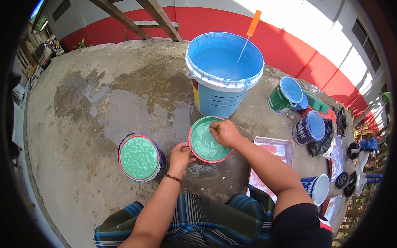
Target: The person stirs green paint in a small bucket using a stick, then rinses hands in a larger blue bucket of water. The person repeats stirring and rinsing while standing in a paved outdoor area with multiple paint buckets and tools nearby.
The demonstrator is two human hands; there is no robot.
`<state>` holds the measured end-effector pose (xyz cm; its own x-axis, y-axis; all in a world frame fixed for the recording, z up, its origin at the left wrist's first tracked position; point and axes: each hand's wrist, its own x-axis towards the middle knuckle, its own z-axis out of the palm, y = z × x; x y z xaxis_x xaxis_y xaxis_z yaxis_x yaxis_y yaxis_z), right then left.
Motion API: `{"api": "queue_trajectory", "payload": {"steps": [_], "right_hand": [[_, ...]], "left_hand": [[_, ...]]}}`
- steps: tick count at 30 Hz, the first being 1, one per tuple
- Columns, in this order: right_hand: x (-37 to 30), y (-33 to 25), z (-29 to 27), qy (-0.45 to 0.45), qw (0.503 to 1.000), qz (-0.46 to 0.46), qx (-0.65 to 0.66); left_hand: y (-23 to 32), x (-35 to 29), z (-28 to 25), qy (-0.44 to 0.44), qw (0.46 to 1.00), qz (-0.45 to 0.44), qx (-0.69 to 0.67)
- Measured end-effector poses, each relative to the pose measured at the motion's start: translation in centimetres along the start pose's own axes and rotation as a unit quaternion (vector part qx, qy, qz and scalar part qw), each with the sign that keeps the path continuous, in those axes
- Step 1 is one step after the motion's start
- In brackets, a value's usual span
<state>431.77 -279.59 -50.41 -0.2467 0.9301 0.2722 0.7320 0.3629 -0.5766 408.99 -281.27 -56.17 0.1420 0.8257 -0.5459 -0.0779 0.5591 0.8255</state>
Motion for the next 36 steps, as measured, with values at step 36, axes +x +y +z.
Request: {"api": "queue_trajectory", "payload": {"steps": [36], "right_hand": [[-0.4,-1.8,-0.6,-0.130,0.964,0.150,-0.179]], "left_hand": [[1.6,-5.2,-3.0,-0.175,0.834,0.229,0.470]]}}
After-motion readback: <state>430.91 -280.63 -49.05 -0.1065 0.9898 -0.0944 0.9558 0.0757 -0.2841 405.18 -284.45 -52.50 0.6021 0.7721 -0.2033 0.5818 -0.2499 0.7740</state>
